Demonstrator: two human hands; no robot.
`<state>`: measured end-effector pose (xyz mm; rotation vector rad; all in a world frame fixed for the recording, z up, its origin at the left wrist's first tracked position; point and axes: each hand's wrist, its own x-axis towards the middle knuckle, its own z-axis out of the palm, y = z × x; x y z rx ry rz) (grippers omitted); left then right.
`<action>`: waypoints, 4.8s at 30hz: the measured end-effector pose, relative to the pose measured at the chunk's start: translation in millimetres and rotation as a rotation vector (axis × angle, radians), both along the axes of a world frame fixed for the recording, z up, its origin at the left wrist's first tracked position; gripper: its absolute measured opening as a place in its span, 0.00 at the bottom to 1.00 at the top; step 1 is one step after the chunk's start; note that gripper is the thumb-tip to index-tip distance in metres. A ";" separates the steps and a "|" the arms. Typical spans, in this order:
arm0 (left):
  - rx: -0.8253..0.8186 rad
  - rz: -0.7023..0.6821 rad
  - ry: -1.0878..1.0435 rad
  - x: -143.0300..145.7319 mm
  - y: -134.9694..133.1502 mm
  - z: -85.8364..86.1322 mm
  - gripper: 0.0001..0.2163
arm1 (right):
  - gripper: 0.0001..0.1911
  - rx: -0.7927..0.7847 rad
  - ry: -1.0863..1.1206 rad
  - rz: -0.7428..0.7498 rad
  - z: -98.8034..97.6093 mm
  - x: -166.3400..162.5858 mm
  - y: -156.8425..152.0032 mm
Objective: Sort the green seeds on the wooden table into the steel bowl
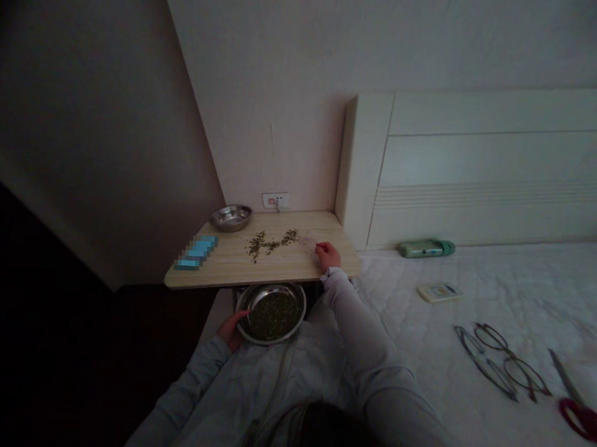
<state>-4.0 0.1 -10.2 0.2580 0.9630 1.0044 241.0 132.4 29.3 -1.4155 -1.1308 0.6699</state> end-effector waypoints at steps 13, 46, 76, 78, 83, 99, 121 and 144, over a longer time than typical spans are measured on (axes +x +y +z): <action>0.006 0.011 0.018 1.2 -2.2 4.6 0.11 | 0.11 0.012 -0.018 -0.013 3.4 -1.4 -3.1; -0.007 0.004 0.002 1.2 -1.7 3.0 0.15 | 0.12 0.003 -0.050 -0.010 -0.5 1.0 -1.3; -0.005 0.009 -0.009 1.3 -1.7 2.7 0.15 | 0.12 0.002 -0.050 -0.007 1.1 0.5 -2.9; -0.008 0.004 -0.008 1.0 -1.7 2.3 0.14 | 0.12 0.004 -0.050 -0.010 0.8 0.4 -2.9; 0.001 0.011 -0.006 0.5 -0.8 -0.3 0.13 | 0.12 0.010 -0.048 -0.010 -1.5 1.3 -0.8; -0.010 0.003 0.034 4.5 -4.6 10.1 0.14 | 0.12 0.013 -0.058 -0.016 -6.6 4.1 3.3; 0.015 -0.020 -0.045 2.4 -0.5 0.6 0.13 | 0.11 0.039 -0.032 -0.021 -7.8 3.8 1.7; 0.010 0.009 -0.003 2.4 0.5 -0.4 0.14 | 0.11 0.049 -0.009 -0.014 -7.5 3.6 0.2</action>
